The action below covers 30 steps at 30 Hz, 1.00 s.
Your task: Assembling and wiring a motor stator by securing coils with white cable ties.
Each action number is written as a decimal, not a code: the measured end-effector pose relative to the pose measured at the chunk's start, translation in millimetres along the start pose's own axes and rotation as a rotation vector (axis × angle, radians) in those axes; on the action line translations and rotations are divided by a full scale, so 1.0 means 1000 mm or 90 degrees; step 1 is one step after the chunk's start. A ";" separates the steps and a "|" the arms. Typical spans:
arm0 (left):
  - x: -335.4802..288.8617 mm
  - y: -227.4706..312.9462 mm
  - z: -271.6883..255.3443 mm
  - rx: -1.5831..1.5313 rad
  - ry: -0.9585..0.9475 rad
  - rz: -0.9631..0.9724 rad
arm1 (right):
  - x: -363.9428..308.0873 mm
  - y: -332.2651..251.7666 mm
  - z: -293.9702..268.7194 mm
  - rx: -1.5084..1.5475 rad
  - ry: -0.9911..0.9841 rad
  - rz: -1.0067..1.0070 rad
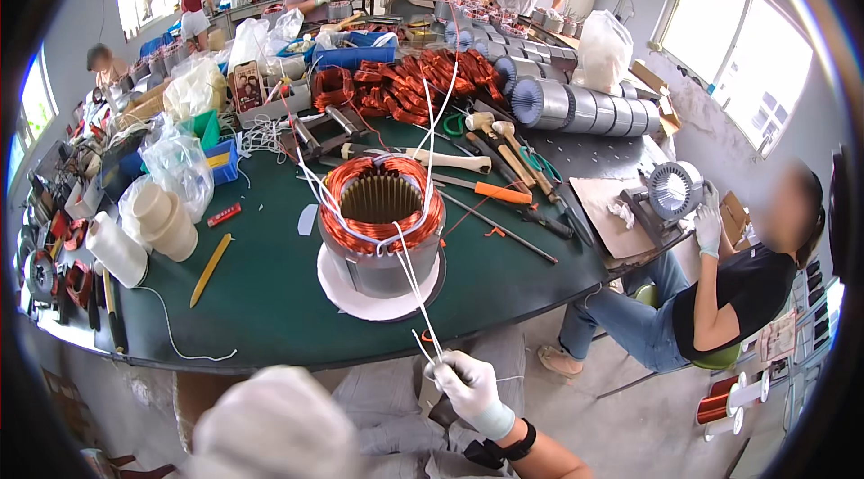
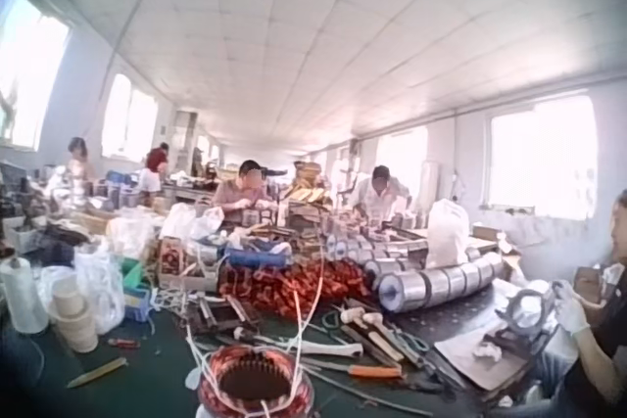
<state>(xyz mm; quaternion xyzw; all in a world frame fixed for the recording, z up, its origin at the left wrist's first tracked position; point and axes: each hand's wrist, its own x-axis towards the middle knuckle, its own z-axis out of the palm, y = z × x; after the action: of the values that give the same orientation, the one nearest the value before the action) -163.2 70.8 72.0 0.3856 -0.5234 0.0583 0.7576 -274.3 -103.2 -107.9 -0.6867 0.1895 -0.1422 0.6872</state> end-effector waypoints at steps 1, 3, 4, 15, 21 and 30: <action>0.009 -0.005 -0.004 -0.019 -0.092 -0.035 | 0.002 -0.001 0.000 -0.009 -0.010 -0.004; 0.015 -0.009 0.003 -0.039 -0.174 -0.081 | 0.004 0.000 0.000 -0.006 -0.006 -0.008; 0.014 -0.010 0.012 -0.039 -0.165 -0.092 | 0.005 0.001 0.000 -0.005 -0.003 -0.014; 0.003 -0.032 0.024 -0.282 -0.139 0.097 | 0.003 0.008 0.003 -0.002 0.024 -0.026; 0.018 -0.029 0.014 -0.197 -0.077 0.137 | 0.004 0.012 0.006 -0.009 0.018 -0.020; 0.008 0.077 -0.039 -0.187 0.127 -0.452 | 0.003 0.008 0.012 0.034 0.033 -0.037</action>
<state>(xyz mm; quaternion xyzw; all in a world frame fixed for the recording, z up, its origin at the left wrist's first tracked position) -168.4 146.9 112.9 0.4228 -0.2845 -0.2454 0.8247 -267.1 -93.8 -116.5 -0.6694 0.1838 -0.1847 0.6957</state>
